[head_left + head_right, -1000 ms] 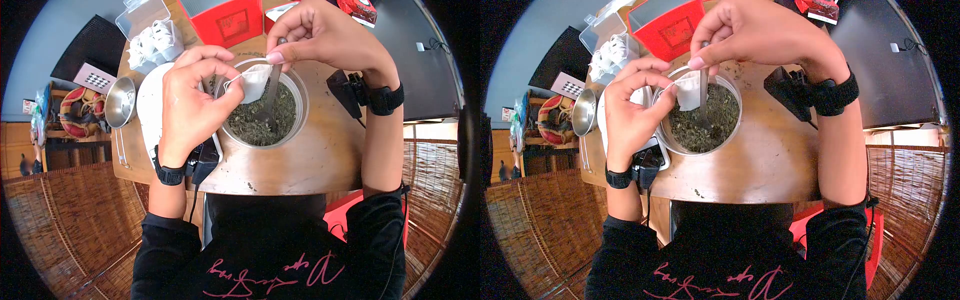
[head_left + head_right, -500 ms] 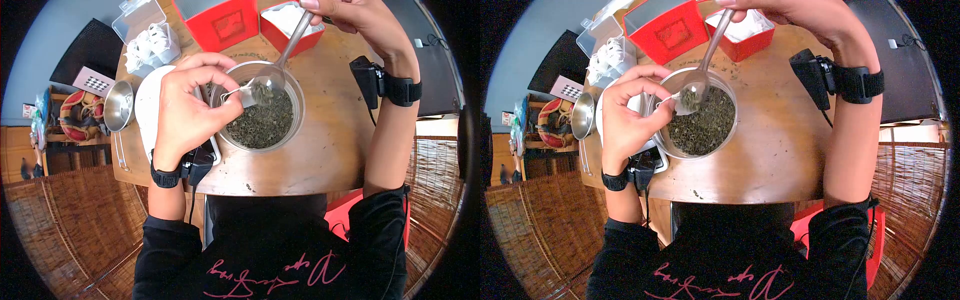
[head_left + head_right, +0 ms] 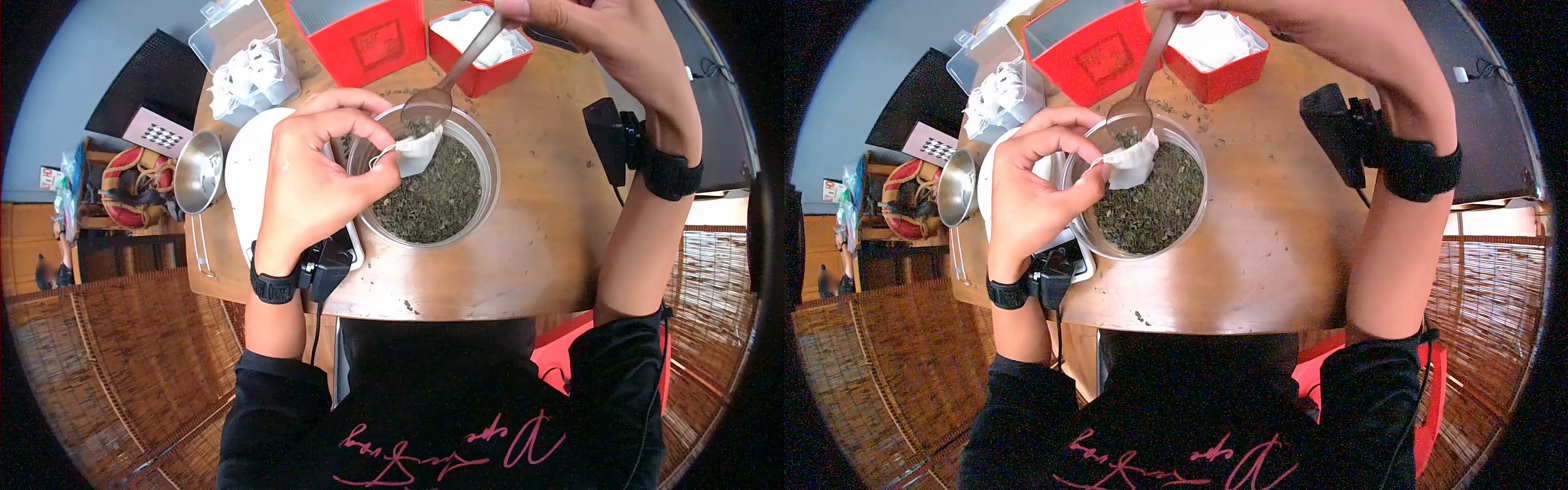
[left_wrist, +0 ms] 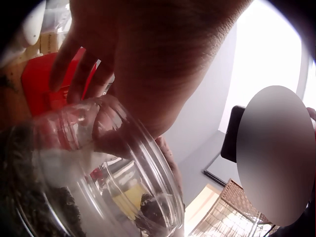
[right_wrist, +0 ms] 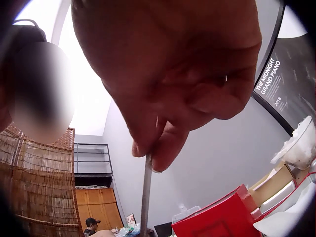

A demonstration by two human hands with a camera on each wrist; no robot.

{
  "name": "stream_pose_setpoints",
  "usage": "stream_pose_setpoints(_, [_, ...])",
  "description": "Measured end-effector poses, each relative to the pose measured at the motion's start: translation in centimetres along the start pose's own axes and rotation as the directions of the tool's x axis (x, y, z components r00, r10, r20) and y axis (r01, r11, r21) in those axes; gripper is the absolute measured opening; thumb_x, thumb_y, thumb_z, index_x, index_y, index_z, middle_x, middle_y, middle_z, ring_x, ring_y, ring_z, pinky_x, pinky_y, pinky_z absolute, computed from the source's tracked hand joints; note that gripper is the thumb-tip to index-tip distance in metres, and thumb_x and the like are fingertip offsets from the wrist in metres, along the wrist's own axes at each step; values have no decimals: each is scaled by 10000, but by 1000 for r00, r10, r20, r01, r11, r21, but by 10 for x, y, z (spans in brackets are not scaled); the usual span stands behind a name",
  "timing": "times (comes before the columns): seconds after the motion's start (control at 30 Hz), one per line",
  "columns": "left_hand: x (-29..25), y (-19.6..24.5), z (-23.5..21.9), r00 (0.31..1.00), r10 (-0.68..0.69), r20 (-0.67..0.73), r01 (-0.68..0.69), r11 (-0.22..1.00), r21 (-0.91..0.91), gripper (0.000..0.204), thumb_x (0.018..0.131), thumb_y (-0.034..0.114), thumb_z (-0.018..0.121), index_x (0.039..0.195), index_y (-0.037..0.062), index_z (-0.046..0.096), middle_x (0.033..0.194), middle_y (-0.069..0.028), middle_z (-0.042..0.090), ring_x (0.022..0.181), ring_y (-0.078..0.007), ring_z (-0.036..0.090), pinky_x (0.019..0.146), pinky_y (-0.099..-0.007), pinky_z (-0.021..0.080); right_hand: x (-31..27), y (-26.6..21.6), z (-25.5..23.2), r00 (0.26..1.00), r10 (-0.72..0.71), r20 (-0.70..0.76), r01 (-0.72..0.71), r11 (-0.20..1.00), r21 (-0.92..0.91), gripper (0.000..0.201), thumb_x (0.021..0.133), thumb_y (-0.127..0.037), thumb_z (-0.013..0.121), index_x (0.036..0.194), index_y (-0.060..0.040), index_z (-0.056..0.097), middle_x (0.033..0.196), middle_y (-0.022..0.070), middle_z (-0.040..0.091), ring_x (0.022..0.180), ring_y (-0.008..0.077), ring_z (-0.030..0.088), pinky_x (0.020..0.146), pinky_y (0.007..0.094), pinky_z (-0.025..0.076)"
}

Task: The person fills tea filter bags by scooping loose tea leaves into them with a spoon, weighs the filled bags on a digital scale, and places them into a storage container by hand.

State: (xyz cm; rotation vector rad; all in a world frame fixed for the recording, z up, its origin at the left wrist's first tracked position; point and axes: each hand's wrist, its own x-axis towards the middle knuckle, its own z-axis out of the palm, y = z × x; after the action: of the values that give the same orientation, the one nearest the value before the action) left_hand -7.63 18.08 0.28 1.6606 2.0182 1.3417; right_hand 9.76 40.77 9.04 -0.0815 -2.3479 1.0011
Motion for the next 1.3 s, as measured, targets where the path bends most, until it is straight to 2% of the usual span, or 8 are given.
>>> stream_pose_setpoints(0.07, [0, 0, 0, 1000, -28, 11, 28, 1000, -10, 113, 684, 53, 790, 791, 28, 764, 1081, -89, 753, 987, -228, 697, 893, -329, 519, 1, 8, 0, 995, -55, 87, 26, 952, 305, 137, 898, -25, 792, 1020, 34, 772, 865, 72, 762, 691, 80, 651, 604, 177, 479])
stream_pose_setpoints(0.33, [0, -6, 1, 1000, 12, -12, -12, 1000, -1, 91, 682, 38, 771, 770, 22, 755, 1075, -90, 757, 977, -234, 706, 898, -329, 522, -6, -14, -5, 996, 1, 93, -11, 993, 115, 125, 837, -26, 852, 944, 14, 802, 817, 53, 760, 616, 0, 554, 523, 156, 372])
stream_pose_setpoints(0.4, [-1, -4, 1, 1000, 3, -11, -3, 1000, -4, 95, 680, 39, 769, 772, 22, 756, 1073, -90, 757, 976, -232, 706, 901, -329, 521, -7, -20, -7, 995, -15, 99, 24, 995, -98, 140, 830, -21, 857, 955, 12, 803, 816, 50, 760, 579, 3, 533, 499, 153, 349])
stream_pose_setpoints(0.6, [1, -2, 0, 1000, 11, -15, -11, 1000, -7, 105, 685, 41, 770, 788, 24, 765, 1064, -92, 755, 968, -222, 708, 899, -323, 520, -5, -2, -6, 993, -118, 14, 114, 981, 157, 163, 832, -10, 850, 974, 42, 790, 828, 102, 765, 639, 40, 651, 526, 148, 461])
stream_pose_setpoints(0.7, [-1, -3, 1, 1000, 15, -12, -15, 1000, -6, 103, 693, 44, 774, 794, 23, 767, 1062, -93, 754, 962, -218, 707, 890, -321, 519, -10, -27, -6, 999, -8, 49, 9, 1000, -21, 164, 836, -1, 841, 979, 53, 783, 838, 119, 766, 702, 72, 701, 575, 160, 517])
stream_pose_setpoints(0.9, [-2, -3, 1, 1000, 0, -6, 0, 1000, -1, 96, 710, 59, 786, 797, 22, 768, 1064, -90, 755, 955, -219, 706, 881, -323, 519, -6, -6, -13, 993, -118, 27, 113, 986, 125, 158, 837, 8, 837, 978, 54, 781, 848, 118, 767, 703, 75, 698, 576, 161, 513])
stream_pose_setpoints(1.23, [0, -2, 1, 999, 28, -19, -28, 999, 25, 89, 715, 64, 789, 791, 22, 770, 1052, -79, 757, 934, -197, 704, 863, -304, 517, -7, -10, -13, 994, -56, 96, 44, 991, 123, 161, 829, 10, 840, 968, 62, 777, 848, 129, 765, 690, 79, 696, 591, 159, 522])
stream_pose_setpoints(1.3, [2, -1, 1, 1000, 10, -20, -10, 1000, 11, 90, 714, 64, 789, 792, 22, 770, 1049, -79, 757, 927, -193, 704, 851, -300, 517, -8, -8, -9, 997, -74, -23, 77, 981, 177, 170, 826, 2, 847, 968, 64, 776, 848, 130, 765, 694, 75, 697, 593, 159, 523])
